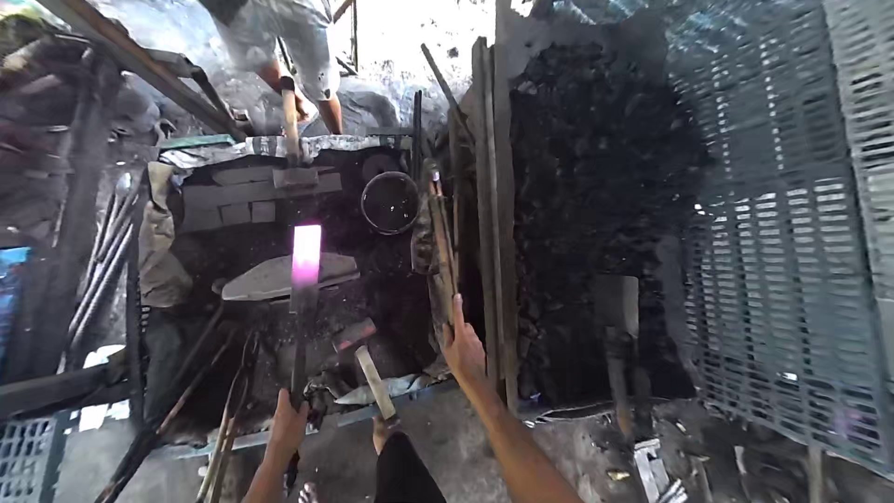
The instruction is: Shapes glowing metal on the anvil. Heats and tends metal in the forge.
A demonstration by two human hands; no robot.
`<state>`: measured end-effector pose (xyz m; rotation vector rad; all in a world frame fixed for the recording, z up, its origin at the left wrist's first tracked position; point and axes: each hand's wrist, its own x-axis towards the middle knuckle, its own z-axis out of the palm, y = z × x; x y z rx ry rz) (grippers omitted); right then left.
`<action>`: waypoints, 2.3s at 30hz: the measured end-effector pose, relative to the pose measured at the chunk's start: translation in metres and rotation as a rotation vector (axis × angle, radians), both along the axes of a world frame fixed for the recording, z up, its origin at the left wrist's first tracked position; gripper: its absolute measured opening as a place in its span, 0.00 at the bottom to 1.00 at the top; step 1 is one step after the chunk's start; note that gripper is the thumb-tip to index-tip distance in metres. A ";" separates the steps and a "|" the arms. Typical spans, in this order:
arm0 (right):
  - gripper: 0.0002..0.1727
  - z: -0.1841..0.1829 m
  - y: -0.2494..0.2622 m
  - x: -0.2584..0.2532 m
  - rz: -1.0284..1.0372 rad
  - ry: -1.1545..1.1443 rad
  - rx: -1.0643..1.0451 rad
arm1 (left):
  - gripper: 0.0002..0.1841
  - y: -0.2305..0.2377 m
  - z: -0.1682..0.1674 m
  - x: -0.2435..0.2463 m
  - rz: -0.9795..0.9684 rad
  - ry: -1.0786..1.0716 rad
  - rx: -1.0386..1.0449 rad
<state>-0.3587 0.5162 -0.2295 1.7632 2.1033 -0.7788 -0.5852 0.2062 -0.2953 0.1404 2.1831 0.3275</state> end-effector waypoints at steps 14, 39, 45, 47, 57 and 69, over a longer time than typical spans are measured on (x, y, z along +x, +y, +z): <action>0.37 -0.100 0.067 -0.026 0.059 -0.181 0.096 | 0.31 -0.003 -0.007 0.002 0.086 -0.042 0.141; 0.33 -0.081 -0.286 -0.177 -0.435 0.541 -0.434 | 0.35 -0.237 -0.087 -0.273 -0.162 0.159 -0.356; 0.41 -0.080 -0.307 -0.210 -0.561 0.512 -0.400 | 0.36 -0.252 -0.089 -0.313 -0.292 -0.087 -0.281; 0.49 -0.078 -0.306 -0.212 -0.562 0.526 -0.405 | 0.24 -0.249 -0.076 -0.318 -0.034 -0.252 -0.044; 0.17 -0.039 -0.288 -0.197 -0.558 0.605 -0.649 | 0.21 -0.192 0.058 -0.216 0.359 -0.312 0.373; 0.16 -0.038 -0.312 -0.183 -0.566 0.691 -0.710 | 0.32 -0.158 0.077 -0.170 0.144 -0.260 0.358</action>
